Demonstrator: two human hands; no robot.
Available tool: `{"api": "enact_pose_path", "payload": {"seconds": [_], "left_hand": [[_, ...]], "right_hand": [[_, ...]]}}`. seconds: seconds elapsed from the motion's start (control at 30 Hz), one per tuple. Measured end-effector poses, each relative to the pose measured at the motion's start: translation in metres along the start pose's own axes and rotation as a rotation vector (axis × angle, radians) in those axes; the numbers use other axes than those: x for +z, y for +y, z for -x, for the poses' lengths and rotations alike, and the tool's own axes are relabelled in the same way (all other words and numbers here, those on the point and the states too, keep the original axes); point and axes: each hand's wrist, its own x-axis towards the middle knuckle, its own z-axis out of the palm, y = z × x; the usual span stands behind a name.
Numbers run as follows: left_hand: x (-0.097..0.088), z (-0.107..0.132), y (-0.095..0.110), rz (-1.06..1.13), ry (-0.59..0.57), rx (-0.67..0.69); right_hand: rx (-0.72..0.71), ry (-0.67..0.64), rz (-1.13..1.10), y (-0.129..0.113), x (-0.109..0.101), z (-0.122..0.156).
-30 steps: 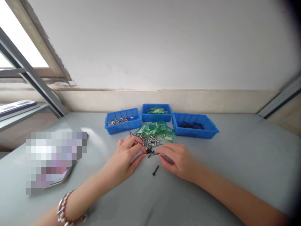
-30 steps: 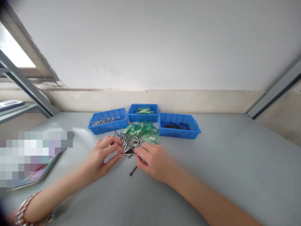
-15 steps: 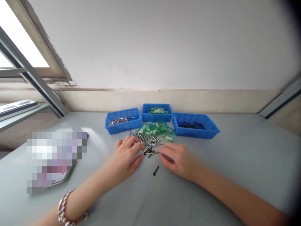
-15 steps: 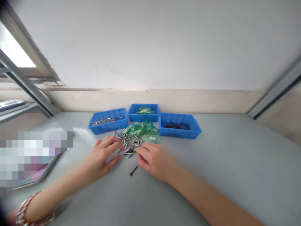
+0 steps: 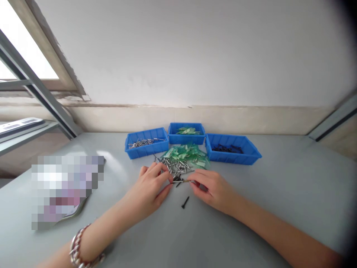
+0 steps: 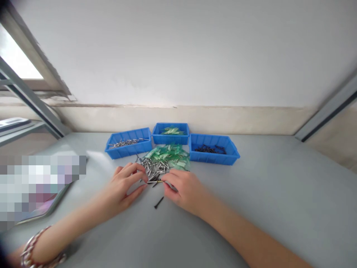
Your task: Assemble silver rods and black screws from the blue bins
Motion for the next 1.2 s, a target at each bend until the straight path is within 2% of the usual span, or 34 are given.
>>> {"api": "enact_pose_path", "payload": {"seconds": [0.2, 0.5, 0.7, 0.93, 1.2], "left_hand": [[-0.002, -0.002, 0.004, 0.029, 0.011, 0.019], [0.000, -0.002, 0.008, 0.151, -0.018, -0.023], [-0.005, -0.002, 0.013, 0.187, 0.035, 0.026], [-0.011, 0.000, 0.017, 0.124, 0.138, 0.126], [-0.010, -0.001, 0.015, 0.117, 0.182, 0.124]], "right_hand": [[0.006, 0.005, -0.068, -0.001, 0.000, 0.000], [0.011, 0.020, -0.096, -0.001, 0.000, 0.000], [0.039, -0.043, -0.171, -0.001, 0.000, 0.000], [0.028, -0.049, -0.232, -0.004, 0.002, 0.000], [0.087, -0.068, -0.272, -0.009, -0.002, -0.001]]}}
